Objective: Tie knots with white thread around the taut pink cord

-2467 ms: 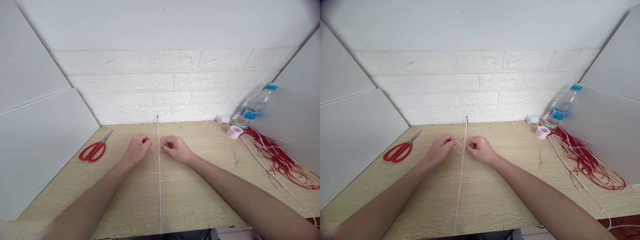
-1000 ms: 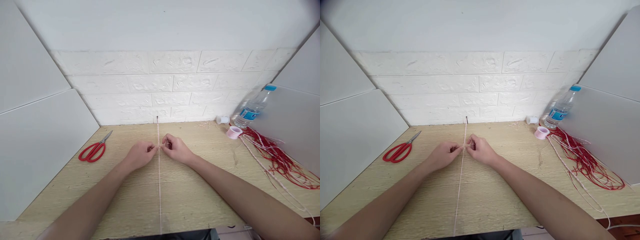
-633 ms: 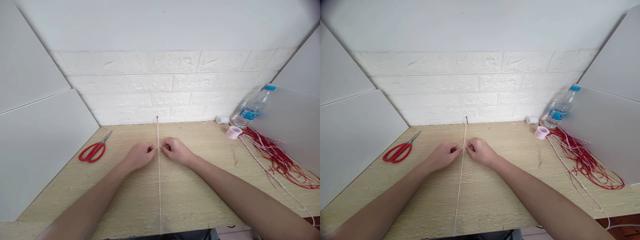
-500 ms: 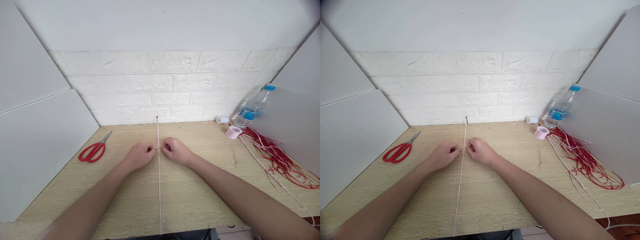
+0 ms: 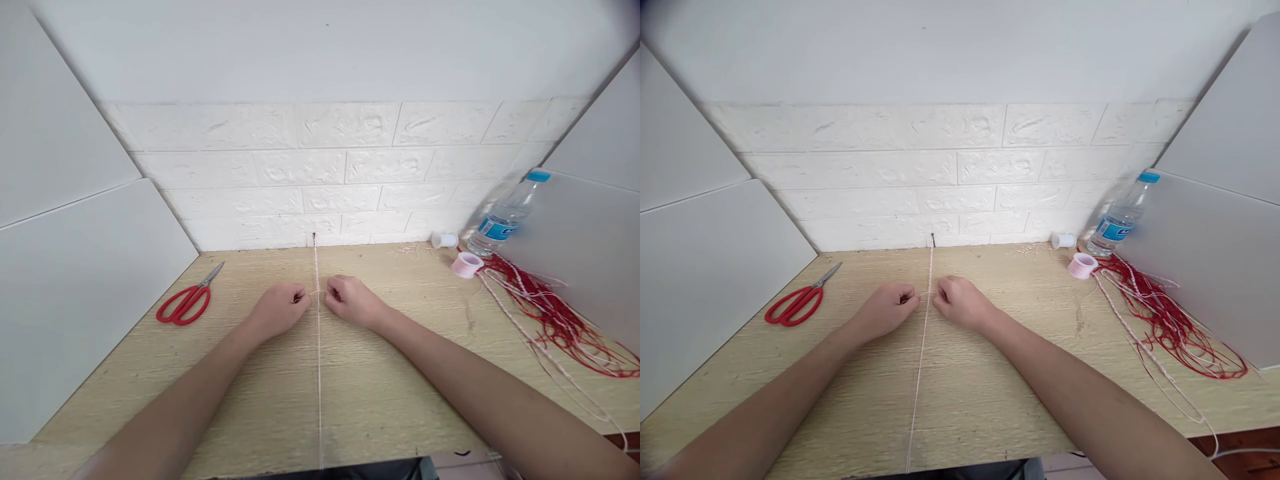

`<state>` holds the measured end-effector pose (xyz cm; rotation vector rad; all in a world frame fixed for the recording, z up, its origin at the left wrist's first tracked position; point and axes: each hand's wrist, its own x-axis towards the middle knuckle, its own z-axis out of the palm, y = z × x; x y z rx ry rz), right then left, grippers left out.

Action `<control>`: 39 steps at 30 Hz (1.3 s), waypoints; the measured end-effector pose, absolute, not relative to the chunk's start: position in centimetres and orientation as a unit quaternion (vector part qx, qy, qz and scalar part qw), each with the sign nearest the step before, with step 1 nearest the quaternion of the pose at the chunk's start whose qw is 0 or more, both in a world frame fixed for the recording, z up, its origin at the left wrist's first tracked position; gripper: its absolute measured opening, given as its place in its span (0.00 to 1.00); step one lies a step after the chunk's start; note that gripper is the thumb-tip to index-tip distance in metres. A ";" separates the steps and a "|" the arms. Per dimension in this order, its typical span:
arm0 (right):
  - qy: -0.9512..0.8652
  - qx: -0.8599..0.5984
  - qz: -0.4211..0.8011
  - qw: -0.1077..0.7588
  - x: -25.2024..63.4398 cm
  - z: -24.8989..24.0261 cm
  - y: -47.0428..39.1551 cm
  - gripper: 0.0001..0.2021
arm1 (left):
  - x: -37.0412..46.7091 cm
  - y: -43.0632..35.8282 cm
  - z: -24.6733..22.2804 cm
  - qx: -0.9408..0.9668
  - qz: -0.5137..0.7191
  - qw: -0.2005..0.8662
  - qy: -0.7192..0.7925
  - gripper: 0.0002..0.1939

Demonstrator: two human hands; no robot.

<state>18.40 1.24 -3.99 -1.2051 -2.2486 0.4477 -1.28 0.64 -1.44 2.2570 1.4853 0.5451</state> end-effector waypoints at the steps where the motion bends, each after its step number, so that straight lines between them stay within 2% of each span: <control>1: -0.835 -0.449 0.165 0.271 18.4 -4.0 1.3 0.10 | -1.3 0.7 -1.5 0.803 0.194 0.189 0.530 0.15; 39: -0.831 -0.475 0.141 0.253 18.6 -3.7 1.4 0.11 | -2.2 1.7 -2.2 0.792 0.190 0.146 0.561 0.15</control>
